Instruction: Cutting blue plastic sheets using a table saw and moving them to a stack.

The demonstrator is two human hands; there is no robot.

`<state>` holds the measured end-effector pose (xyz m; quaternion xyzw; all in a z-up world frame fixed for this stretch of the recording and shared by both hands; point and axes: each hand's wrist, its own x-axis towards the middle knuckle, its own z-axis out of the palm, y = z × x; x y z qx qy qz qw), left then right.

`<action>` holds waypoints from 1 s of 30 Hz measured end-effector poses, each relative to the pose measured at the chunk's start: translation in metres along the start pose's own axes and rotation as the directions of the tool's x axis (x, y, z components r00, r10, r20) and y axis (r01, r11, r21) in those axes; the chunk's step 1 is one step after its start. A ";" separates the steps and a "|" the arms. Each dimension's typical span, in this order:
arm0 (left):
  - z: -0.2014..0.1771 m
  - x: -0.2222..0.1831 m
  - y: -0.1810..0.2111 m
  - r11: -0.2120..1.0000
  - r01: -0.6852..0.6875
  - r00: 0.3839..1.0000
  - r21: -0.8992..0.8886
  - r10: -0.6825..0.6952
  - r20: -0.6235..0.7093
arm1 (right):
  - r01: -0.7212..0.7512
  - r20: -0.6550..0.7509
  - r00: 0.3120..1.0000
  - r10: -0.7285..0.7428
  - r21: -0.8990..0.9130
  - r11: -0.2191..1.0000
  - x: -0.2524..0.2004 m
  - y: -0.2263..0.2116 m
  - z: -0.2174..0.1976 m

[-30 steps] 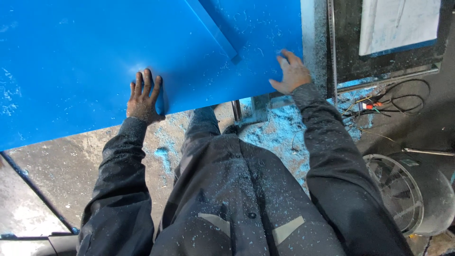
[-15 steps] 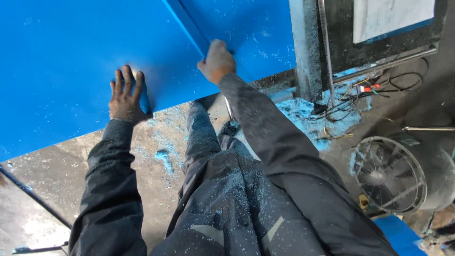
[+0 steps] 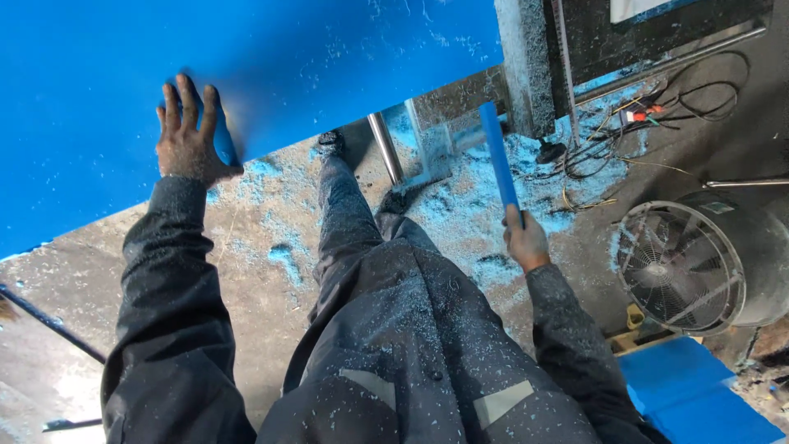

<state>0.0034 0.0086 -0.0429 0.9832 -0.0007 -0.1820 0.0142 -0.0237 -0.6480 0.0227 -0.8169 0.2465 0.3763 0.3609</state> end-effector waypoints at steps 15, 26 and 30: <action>0.000 0.002 -0.003 1.000 -0.008 1.000 0.029 0.009 -0.025 | 0.054 -0.081 0.995 -0.052 0.024 0.998 0.071 -0.027 -0.004; -0.024 -0.002 0.006 0.999 0.029 0.999 0.034 -0.028 -0.025 | 0.160 -0.122 0.976 -0.178 -0.144 0.976 0.072 -0.022 -0.014; -0.040 -0.008 0.009 0.999 0.041 0.998 0.027 -0.040 -0.041 | 0.126 -0.112 0.984 -0.141 -0.130 0.983 0.064 -0.029 -0.023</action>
